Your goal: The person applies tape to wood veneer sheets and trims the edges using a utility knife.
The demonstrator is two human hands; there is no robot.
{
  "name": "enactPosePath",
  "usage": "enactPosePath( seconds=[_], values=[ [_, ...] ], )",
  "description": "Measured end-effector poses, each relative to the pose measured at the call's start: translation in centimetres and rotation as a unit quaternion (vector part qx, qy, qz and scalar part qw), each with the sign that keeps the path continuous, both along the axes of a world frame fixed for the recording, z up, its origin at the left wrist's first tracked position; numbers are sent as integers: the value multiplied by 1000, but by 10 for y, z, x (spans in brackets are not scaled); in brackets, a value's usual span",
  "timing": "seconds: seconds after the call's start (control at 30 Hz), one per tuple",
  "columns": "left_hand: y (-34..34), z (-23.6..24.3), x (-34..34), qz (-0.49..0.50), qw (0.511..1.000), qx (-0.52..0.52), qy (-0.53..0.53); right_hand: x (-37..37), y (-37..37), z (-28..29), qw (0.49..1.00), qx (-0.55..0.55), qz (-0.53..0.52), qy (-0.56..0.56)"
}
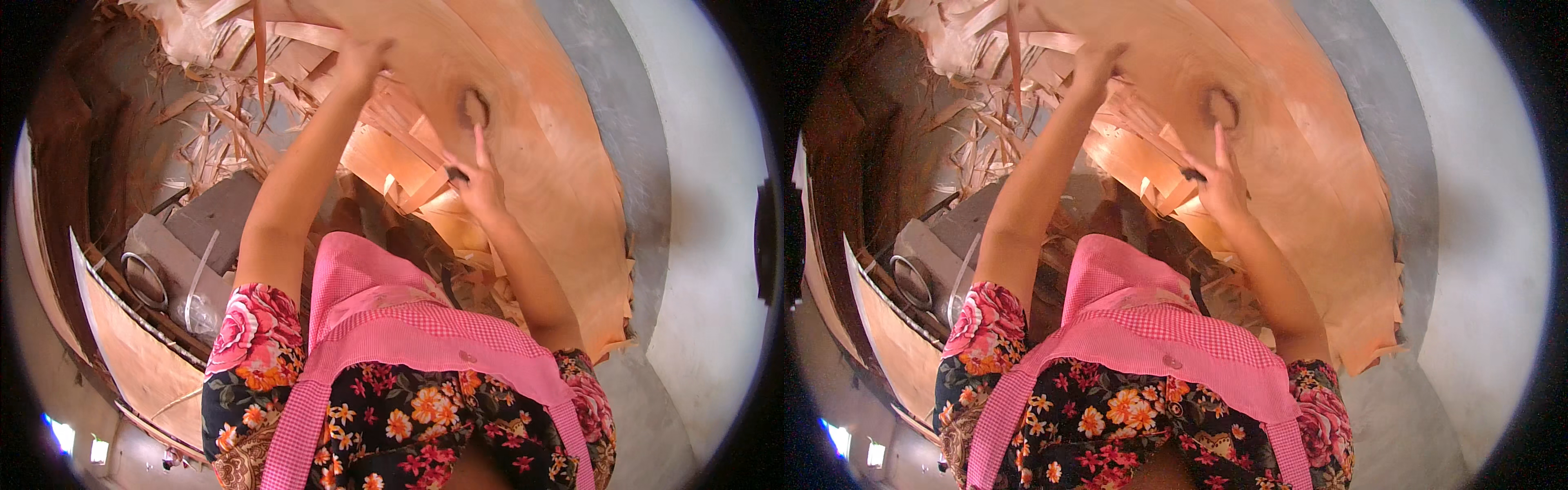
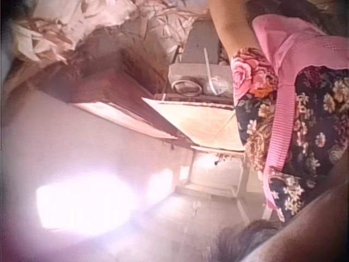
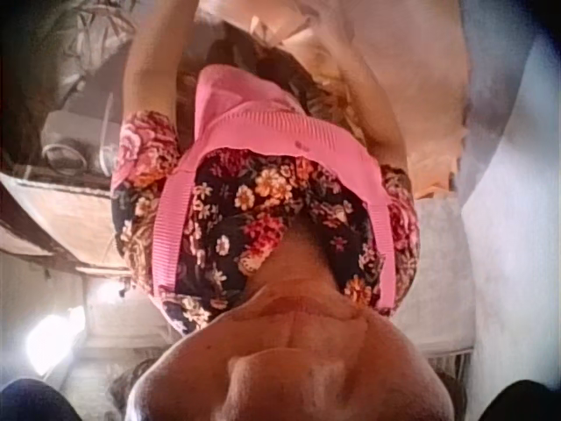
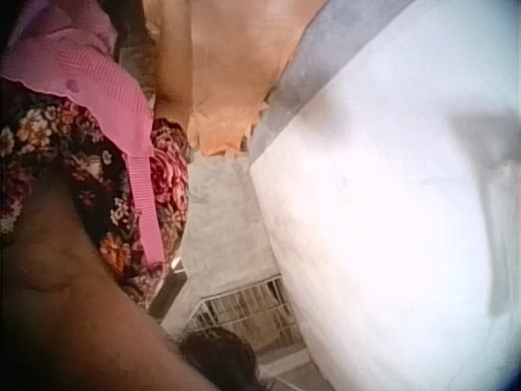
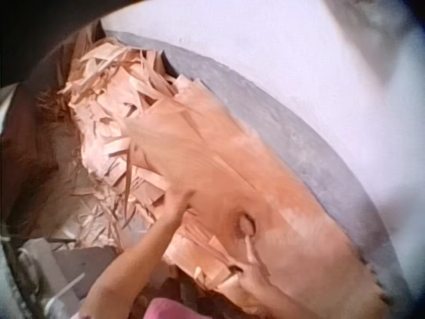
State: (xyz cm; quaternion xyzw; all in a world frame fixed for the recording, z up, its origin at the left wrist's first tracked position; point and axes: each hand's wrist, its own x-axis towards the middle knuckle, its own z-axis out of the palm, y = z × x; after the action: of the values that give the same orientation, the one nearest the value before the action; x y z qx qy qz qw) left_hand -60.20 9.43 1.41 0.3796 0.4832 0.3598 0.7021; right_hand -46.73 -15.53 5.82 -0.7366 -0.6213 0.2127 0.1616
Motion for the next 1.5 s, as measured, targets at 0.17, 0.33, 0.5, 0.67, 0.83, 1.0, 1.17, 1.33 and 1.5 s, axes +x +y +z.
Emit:
enactPosePath(
  seconds=[0.17,0.33,0.5,0.67,0.83,1.0,1.17,1.33,1.5],
  values=[
    [-6,81,69,-157,961,208,91,-2,81,-4,871,101,-255,408],
    [-91,39,50,-5,957,286,-47,55,76,-14,959,8,-269,85],
    [-200,-148,-73,125,907,-242,322,97,79,-1,985,30,-166,27],
    [-262,-307,-112,121,828,-424,347,79,83,16,979,-66,-193,-19],
    [-237,-353,-88,221,813,-522,132,60,83,8,981,-21,-190,35],
    [-235,-328,-101,297,862,-384,-145,58,84,8,984,-41,-174,8],
    [-237,-305,-117,299,859,-412,-61,67,81,9,979,-50,-198,23],
    [-198,-267,-101,236,893,-87,373,68,82,12,980,-53,-189,32],
    [-168,-206,-29,116,979,-166,24,54,88,28,971,-112,-208,-25]
  ],
)
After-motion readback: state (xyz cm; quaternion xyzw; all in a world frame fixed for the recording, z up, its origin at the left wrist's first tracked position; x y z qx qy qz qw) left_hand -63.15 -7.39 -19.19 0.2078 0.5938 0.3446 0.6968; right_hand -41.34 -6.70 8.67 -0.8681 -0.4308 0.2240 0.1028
